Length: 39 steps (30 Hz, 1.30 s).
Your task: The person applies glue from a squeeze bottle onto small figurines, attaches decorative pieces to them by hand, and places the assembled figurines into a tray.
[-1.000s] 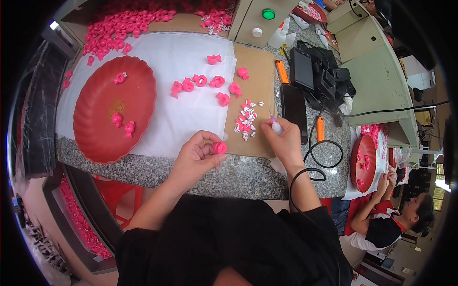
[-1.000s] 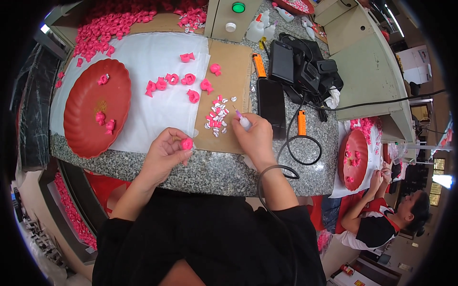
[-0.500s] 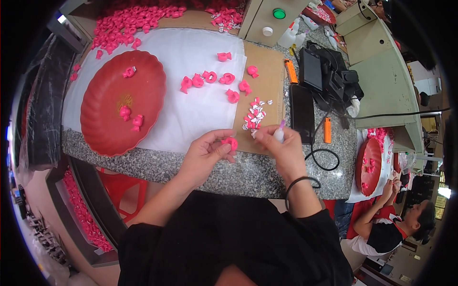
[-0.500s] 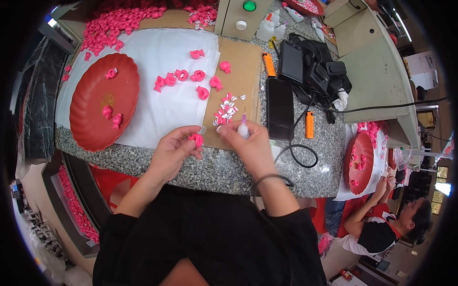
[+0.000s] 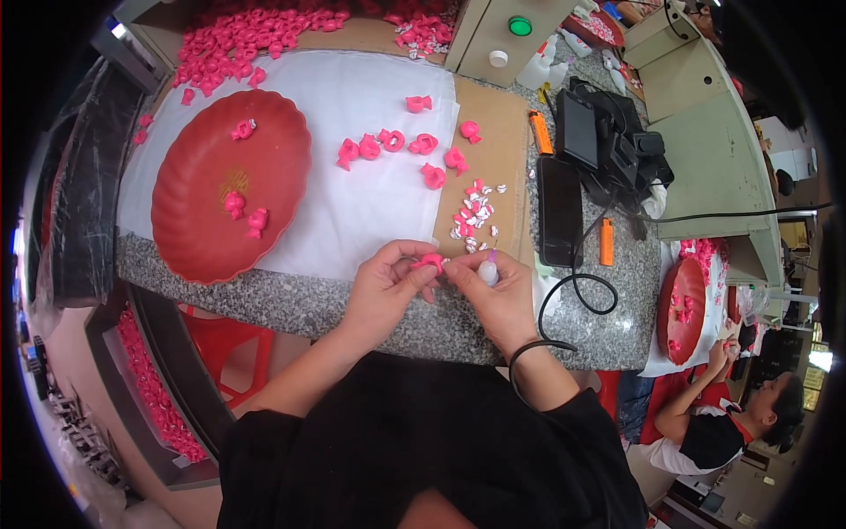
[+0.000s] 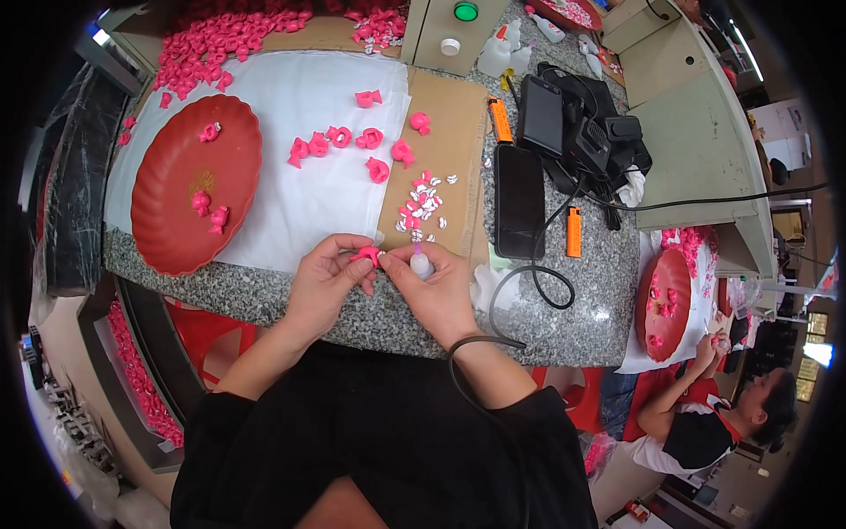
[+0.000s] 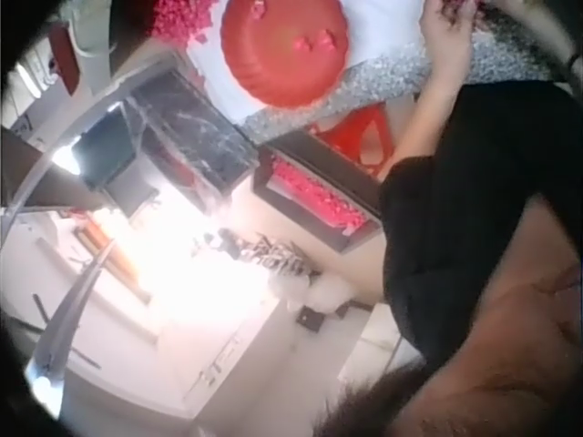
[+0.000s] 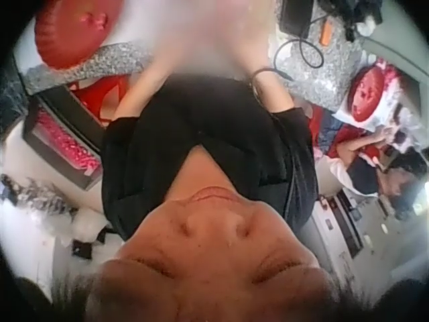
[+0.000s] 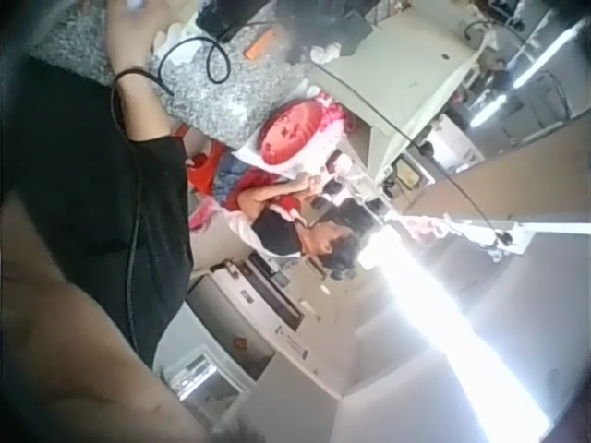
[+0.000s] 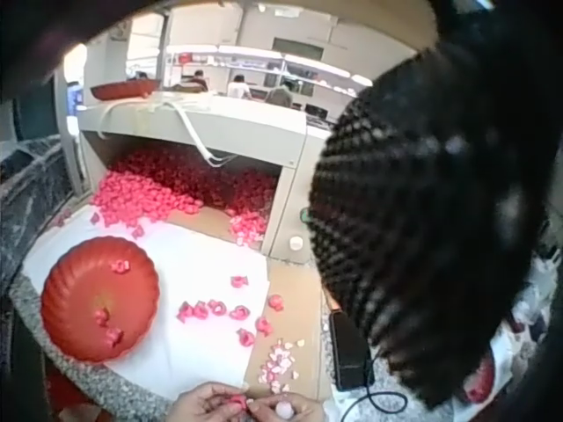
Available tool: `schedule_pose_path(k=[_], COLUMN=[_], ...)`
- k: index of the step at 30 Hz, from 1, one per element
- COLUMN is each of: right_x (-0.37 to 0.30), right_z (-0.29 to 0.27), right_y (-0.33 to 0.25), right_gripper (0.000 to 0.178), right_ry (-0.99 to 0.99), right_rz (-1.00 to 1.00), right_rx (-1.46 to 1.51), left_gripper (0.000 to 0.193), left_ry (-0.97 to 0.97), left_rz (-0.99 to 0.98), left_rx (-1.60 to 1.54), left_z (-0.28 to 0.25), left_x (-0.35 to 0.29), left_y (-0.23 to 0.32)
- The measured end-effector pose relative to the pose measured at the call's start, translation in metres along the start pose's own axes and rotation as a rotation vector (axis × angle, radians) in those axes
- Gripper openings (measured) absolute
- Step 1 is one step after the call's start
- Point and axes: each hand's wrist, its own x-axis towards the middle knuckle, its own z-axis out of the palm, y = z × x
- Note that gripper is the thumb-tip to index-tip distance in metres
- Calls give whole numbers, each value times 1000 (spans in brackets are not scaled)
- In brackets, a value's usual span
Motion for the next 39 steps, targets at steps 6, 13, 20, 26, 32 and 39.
schedule_pose_path(k=[6,13,20,26,32,39], right_x=[0,-1,-7,-7,-5,-5], right_z=[1,4,5,6,4,7], right_y=[4,7,9,7,9,5], right_gripper=[13,19,20,19,18,18], right_ry=[-27,-108,-94,-129,-152,-124], right_rz=[33,220,152,144,173,175], right_rx=[83,383,351,376,448,411], left_gripper=[20,19,19,19,19,28], left_ry=[-13,-50,-49,-29,-38,-70], left_rz=[-16,-84,-101,-100,-84,-87], left_rx=[-28,-137,-122,-110,-125,-84], left_z=[-1,-3,-3,-2,3,1], left_x=[0,-1,0,0,1,-5], left_y=[-1,1,1,2,3,6])
